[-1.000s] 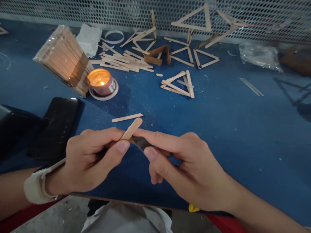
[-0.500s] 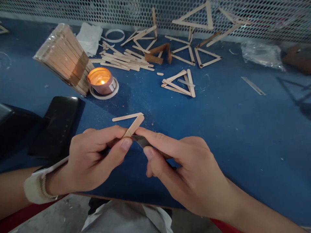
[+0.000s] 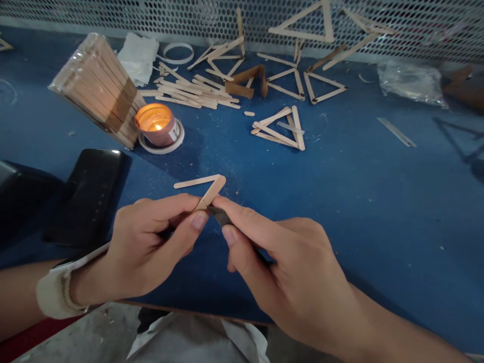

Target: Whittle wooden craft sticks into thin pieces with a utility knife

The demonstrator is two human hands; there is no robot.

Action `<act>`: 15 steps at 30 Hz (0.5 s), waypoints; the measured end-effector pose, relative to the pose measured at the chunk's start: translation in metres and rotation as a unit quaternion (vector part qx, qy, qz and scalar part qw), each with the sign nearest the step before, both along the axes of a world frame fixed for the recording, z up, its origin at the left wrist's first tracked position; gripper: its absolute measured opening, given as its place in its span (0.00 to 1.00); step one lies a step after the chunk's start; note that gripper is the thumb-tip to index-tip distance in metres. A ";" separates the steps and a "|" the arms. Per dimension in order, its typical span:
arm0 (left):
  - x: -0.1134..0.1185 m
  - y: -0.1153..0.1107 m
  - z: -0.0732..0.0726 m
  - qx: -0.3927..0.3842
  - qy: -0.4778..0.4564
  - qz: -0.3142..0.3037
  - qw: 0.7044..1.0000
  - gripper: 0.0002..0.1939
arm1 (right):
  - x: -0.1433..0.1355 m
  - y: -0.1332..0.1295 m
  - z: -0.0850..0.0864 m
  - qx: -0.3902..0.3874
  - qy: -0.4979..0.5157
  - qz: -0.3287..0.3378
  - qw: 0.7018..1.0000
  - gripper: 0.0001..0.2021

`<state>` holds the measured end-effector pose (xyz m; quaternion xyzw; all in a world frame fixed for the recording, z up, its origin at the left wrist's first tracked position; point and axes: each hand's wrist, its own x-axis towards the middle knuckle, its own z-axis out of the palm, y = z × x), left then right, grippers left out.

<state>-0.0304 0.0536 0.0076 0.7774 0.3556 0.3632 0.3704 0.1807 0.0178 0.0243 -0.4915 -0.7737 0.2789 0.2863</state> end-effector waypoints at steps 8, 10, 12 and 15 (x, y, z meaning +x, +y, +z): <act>0.001 0.002 0.000 -0.051 -0.039 -0.011 0.998 0.11 | 0.002 0.003 0.001 -0.033 0.038 0.027 0.998 0.22; 0.000 0.001 -0.001 -0.061 -0.049 -0.017 0.997 0.10 | 0.003 0.003 0.001 -0.025 0.039 0.027 0.999 0.22; 0.000 0.001 -0.001 -0.064 -0.050 -0.021 0.996 0.09 | 0.003 0.001 0.001 -0.010 0.031 0.022 0.999 0.22; -0.001 0.001 -0.001 -0.059 -0.031 -0.017 0.998 0.11 | 0.003 -0.001 0.001 0.015 0.003 0.009 1.000 0.21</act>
